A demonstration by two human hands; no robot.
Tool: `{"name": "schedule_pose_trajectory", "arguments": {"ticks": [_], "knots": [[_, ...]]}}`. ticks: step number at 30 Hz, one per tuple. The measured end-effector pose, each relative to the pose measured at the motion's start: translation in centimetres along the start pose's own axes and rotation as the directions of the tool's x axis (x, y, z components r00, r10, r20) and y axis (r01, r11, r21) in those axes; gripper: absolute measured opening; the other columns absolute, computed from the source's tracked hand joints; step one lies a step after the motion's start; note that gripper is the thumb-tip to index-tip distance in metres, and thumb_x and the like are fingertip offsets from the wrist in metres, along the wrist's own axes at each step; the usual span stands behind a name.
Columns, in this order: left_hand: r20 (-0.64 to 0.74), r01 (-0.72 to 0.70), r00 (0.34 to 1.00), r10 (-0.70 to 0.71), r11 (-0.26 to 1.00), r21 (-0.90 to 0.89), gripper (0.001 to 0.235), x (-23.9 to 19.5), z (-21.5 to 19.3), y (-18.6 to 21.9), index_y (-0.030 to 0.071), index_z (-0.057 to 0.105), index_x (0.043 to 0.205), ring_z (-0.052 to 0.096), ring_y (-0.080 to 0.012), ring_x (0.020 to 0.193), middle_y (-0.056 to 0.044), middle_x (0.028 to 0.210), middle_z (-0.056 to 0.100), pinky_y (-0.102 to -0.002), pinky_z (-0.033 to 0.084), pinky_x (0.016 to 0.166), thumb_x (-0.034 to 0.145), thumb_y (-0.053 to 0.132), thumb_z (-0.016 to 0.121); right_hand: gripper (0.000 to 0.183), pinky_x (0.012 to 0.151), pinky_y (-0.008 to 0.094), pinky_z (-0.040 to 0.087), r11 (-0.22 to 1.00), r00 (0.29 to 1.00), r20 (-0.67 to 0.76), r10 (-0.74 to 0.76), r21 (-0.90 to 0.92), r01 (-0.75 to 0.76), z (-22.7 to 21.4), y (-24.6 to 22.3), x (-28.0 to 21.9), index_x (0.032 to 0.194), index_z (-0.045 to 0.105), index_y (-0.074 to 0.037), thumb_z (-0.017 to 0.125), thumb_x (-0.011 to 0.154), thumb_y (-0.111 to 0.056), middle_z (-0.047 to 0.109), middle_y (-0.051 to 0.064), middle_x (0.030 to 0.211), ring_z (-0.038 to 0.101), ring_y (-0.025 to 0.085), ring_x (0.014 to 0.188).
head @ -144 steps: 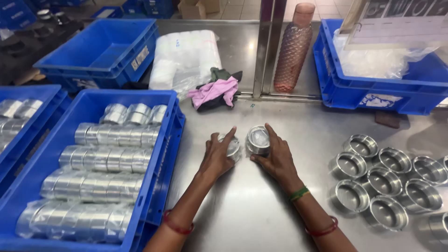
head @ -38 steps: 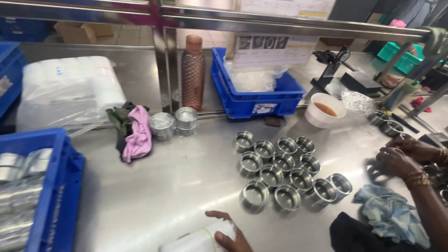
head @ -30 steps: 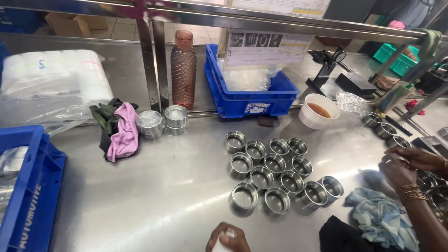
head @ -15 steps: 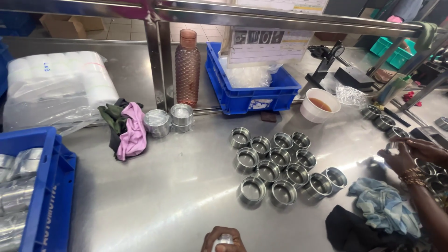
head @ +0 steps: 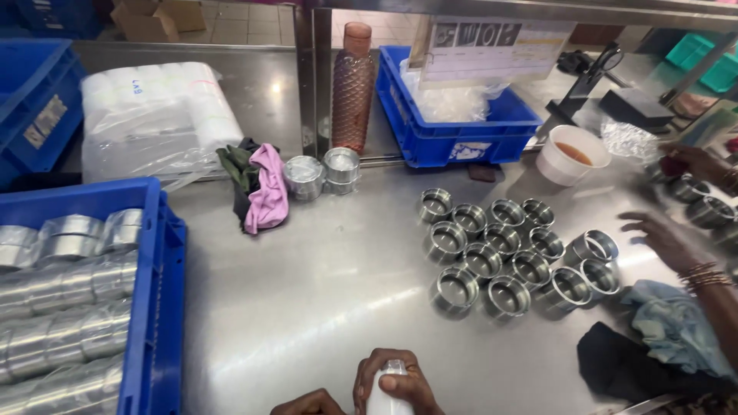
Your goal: The person wraps individual metal rings in plastic sheets and places them onto a work table.
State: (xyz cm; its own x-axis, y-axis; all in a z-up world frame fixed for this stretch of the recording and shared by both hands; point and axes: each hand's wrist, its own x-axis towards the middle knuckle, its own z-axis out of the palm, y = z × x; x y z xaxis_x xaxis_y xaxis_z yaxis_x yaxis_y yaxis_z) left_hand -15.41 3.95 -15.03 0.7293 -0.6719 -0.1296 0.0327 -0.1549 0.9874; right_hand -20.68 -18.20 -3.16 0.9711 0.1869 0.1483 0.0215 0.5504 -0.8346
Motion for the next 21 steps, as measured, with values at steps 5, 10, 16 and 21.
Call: {"name": "schedule_pose_trajectory", "arguments": {"ticks": [5,10,16,21], "knots": [[-0.165,-0.440,0.871,0.462,0.885,0.155,0.019,-2.8,2.0,9.0,0.007,0.076,0.074,0.073,-0.0098,0.059,-0.005,0.067,0.071,-0.025,0.057,0.051,0.086,0.020,0.082,0.046,0.056,0.035,0.055,0.991,0.992,-0.018,0.127,-0.048,-0.128,1.7,-2.7,0.0,0.081,0.066,0.004,0.069,0.079,-0.041,0.066,0.019,0.071,0.066,0.025,0.062],[-0.075,-0.226,0.972,0.222,0.972,-0.058,0.016,-4.4,3.1,13.4,0.005,0.072,0.082,0.065,-0.0100,0.070,-0.003,0.082,0.062,-0.025,0.053,0.061,0.075,0.013,0.084,0.047,0.054,0.036,0.054,0.990,0.993,-0.023,0.118,-0.070,-0.120,2.3,-3.3,-0.8,0.081,0.065,0.003,0.068,0.081,-0.044,0.065,0.018,0.069,0.063,0.025,0.059],[0.194,-0.329,0.905,0.378,0.912,-0.245,0.014,-6.7,4.5,14.5,0.006,0.066,0.089,0.049,-0.0067,0.067,0.001,0.080,0.056,-0.025,0.041,0.068,0.078,0.013,0.071,0.047,0.052,0.037,0.054,0.988,0.988,-0.074,-0.133,-0.094,0.126,1.0,-2.3,-2.6,0.081,0.066,0.000,0.064,0.087,-0.046,0.063,0.017,0.063,0.063,0.025,0.056],[0.173,-0.342,0.903,0.393,0.902,-0.264,0.033,-8.4,5.1,16.2,0.005,0.060,0.084,0.057,-0.0043,0.072,0.002,0.085,0.052,-0.021,0.049,0.059,0.089,0.031,0.080,0.044,0.053,0.039,0.056,0.975,0.965,-0.246,-0.094,-0.217,0.040,1.0,-4.1,-3.2,0.080,0.062,0.000,0.064,0.082,-0.044,0.060,0.015,0.063,0.063,0.026,0.057]]}}
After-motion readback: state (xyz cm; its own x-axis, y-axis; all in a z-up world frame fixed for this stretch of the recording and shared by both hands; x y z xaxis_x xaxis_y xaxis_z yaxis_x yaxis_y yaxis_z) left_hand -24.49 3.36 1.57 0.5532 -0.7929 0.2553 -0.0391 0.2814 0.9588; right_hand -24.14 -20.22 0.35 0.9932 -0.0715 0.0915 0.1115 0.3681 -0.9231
